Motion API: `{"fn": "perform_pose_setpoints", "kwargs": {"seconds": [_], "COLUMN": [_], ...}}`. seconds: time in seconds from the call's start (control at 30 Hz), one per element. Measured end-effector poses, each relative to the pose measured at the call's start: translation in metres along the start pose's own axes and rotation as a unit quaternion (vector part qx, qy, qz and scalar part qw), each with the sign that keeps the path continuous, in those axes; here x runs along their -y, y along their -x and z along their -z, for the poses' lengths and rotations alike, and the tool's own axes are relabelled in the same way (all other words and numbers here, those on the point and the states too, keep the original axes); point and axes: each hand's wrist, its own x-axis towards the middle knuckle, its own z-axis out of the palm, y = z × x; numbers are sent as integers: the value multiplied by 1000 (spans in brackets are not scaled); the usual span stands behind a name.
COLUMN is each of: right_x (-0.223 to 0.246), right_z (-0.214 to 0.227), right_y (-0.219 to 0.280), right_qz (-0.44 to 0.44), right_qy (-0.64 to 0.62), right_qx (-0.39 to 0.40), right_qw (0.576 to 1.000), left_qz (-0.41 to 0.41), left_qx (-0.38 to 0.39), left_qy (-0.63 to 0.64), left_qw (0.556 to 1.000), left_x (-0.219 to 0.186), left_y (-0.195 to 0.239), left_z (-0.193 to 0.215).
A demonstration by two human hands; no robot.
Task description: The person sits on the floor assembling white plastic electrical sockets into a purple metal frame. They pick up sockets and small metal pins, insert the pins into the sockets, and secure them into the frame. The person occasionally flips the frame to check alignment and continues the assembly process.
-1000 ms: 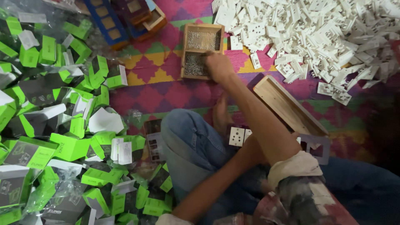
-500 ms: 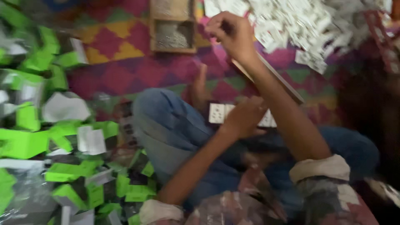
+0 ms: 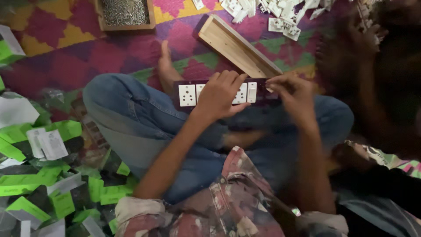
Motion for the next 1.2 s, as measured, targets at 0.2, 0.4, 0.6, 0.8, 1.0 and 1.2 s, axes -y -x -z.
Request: {"fn": "perform_pose_setpoints", "kwargs": {"seconds": [0.2,0.4,0.6,0.8,1.0,1.2], "right_x": [-8,2,18,25,27,30], "right_z": [-13,-15,-11,-17,-24,-25], "right_y": [4,2,-1,-10,-10,-6], "right_qz": [-30,-25,-23,-37,46,67], "right_qy": [77,34,141,173,229,253], "right_qx": [8,41,62,63,49,27], "right_qw": [997,998,988,982,971,965], "left_qz": [-24,-37,-41,-40,-42,-37], "left_qx": [-26,-30,-30,-37,-35,-23], "left_qy": [-28,-37,-41,-37,-29,-34], "left_qw": [999,998,998,998,998,998], "left_x": [-6,-5,-2,1,3,0], "left_y": [1,3,5,6,7,7], "left_z": [1,-1,-6,-8,-7,-5]}}
